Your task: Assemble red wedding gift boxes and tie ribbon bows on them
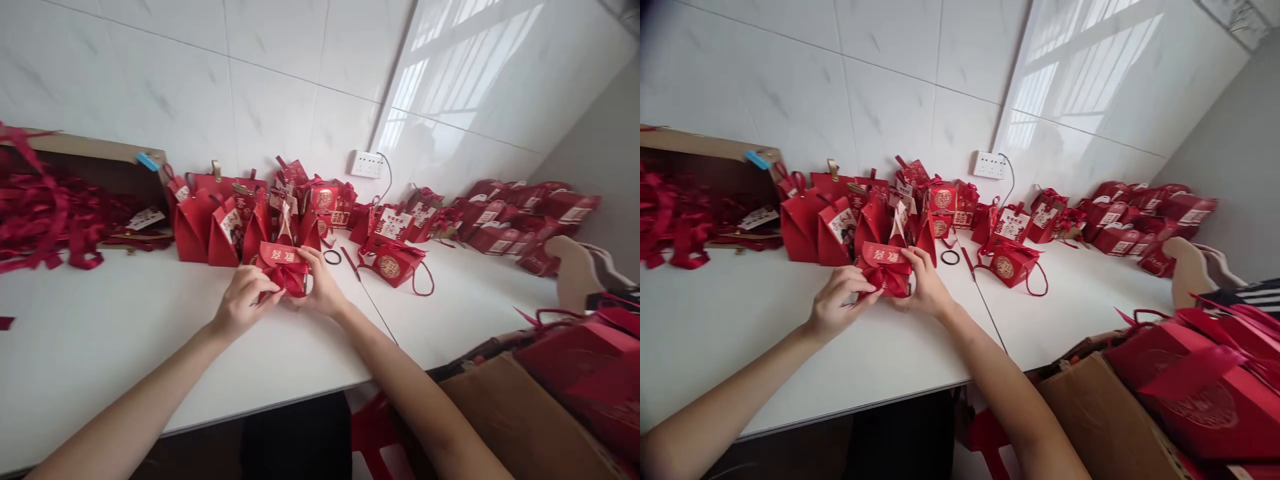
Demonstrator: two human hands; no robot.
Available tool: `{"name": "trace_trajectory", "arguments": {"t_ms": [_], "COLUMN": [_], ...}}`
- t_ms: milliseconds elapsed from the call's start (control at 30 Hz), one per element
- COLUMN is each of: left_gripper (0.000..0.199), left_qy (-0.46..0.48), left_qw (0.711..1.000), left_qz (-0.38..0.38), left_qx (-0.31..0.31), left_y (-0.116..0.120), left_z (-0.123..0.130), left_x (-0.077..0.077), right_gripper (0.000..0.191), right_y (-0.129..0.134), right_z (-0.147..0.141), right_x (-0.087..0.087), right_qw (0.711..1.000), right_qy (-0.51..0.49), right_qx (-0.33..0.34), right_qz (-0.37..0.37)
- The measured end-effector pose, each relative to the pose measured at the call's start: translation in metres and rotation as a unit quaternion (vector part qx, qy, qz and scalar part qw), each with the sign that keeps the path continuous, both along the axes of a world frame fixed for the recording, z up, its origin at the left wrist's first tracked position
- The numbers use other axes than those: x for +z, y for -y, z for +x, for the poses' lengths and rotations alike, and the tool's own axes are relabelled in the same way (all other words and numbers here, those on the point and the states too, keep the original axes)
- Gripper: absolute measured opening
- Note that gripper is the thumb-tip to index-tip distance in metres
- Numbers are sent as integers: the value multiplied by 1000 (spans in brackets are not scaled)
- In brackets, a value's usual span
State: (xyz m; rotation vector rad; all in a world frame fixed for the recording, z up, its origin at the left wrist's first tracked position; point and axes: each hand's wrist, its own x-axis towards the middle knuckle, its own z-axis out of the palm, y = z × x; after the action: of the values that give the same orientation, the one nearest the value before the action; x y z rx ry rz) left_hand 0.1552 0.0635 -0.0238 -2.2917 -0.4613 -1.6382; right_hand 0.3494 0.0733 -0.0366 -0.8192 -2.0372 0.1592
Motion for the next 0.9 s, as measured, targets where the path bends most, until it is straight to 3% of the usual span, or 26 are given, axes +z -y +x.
{"name": "trace_trajectory", "arguments": {"t_ms": [500,900], "left_gripper": [11,13], "left_qy": [16,18], "left_qw": [999,1000], "left_qz": [-33,-7], "left_qx": [-15,-23], "left_y": [1,-7], "left_z": [-2,-4], "left_x": [1,-1], "right_gripper": [92,97], "right_y": [1,-2], "right_z": [0,-1], "right_x": [-1,-1], "right_qw": [1000,999], "right_qy": [-3,25], "right_qx": [5,-16], "right_qz": [17,15]}}
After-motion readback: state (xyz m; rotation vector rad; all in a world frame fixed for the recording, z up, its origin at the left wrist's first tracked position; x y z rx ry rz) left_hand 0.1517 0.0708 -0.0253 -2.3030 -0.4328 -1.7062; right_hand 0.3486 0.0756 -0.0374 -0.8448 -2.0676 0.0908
